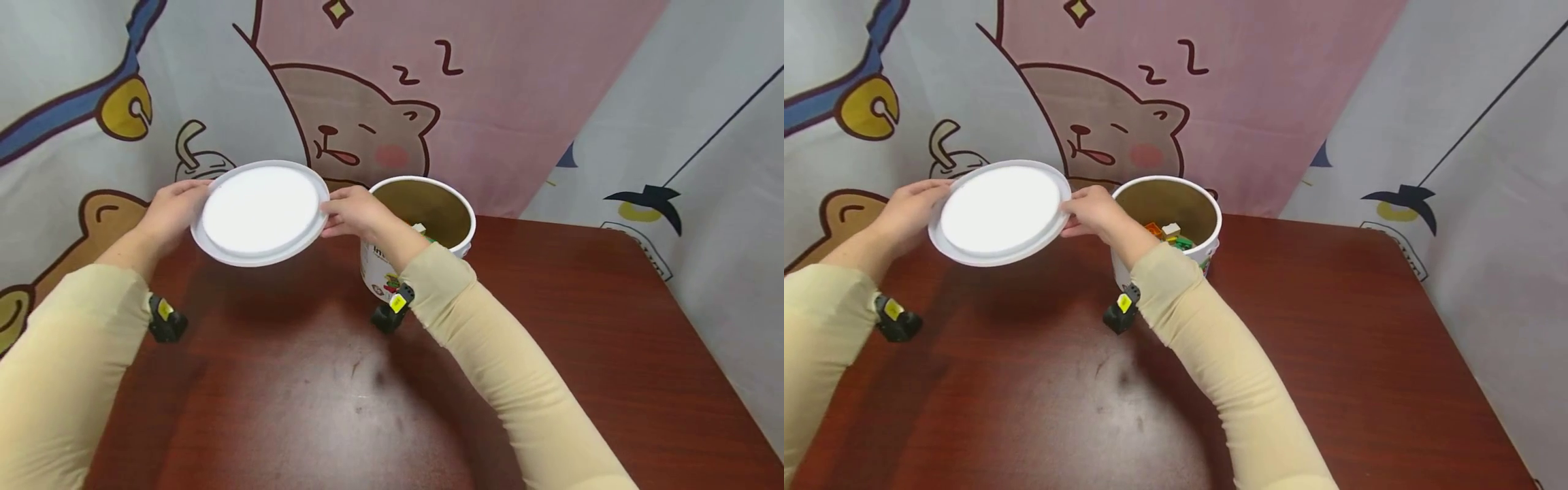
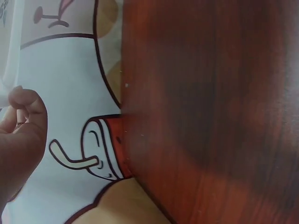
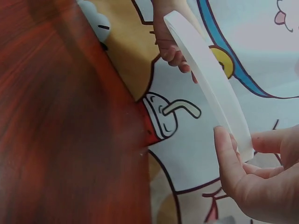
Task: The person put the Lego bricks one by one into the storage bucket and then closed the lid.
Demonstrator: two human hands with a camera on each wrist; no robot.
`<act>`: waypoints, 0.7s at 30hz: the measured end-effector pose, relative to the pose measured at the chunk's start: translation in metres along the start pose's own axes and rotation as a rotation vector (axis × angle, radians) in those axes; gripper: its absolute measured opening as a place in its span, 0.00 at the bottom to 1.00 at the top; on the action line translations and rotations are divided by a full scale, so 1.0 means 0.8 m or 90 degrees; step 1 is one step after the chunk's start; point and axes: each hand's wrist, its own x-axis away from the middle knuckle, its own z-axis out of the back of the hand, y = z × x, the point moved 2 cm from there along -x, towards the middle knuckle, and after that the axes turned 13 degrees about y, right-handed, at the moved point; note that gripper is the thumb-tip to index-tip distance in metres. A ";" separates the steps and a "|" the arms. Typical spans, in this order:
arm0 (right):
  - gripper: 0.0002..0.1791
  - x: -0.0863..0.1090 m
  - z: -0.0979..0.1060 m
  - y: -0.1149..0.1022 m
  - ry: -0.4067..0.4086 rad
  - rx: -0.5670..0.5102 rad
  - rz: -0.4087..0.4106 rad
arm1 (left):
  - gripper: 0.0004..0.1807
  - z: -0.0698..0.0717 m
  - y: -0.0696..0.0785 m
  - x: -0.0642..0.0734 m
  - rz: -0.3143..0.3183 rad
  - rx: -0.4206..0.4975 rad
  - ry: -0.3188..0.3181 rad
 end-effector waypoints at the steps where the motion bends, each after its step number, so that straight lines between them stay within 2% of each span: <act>1: 0.20 0.001 0.003 -0.002 -0.001 0.002 0.004 | 0.35 0.000 0.003 0.000 0.002 0.005 -0.004; 4: 0.21 0.004 0.015 -0.008 -0.001 0.012 0.017 | 0.35 -0.001 0.012 0.001 0.005 0.005 -0.022; 9: 0.23 0.004 0.037 -0.013 0.007 0.037 0.022 | 0.35 -0.008 0.027 0.002 -0.012 0.005 -0.048; 15: 0.24 0.003 0.065 -0.017 0.014 0.054 0.034 | 0.34 -0.021 0.042 0.008 -0.031 0.004 -0.062; 21: 0.25 0.007 0.094 -0.026 0.033 0.064 0.059 | 0.30 -0.034 0.064 0.012 -0.057 0.052 -0.081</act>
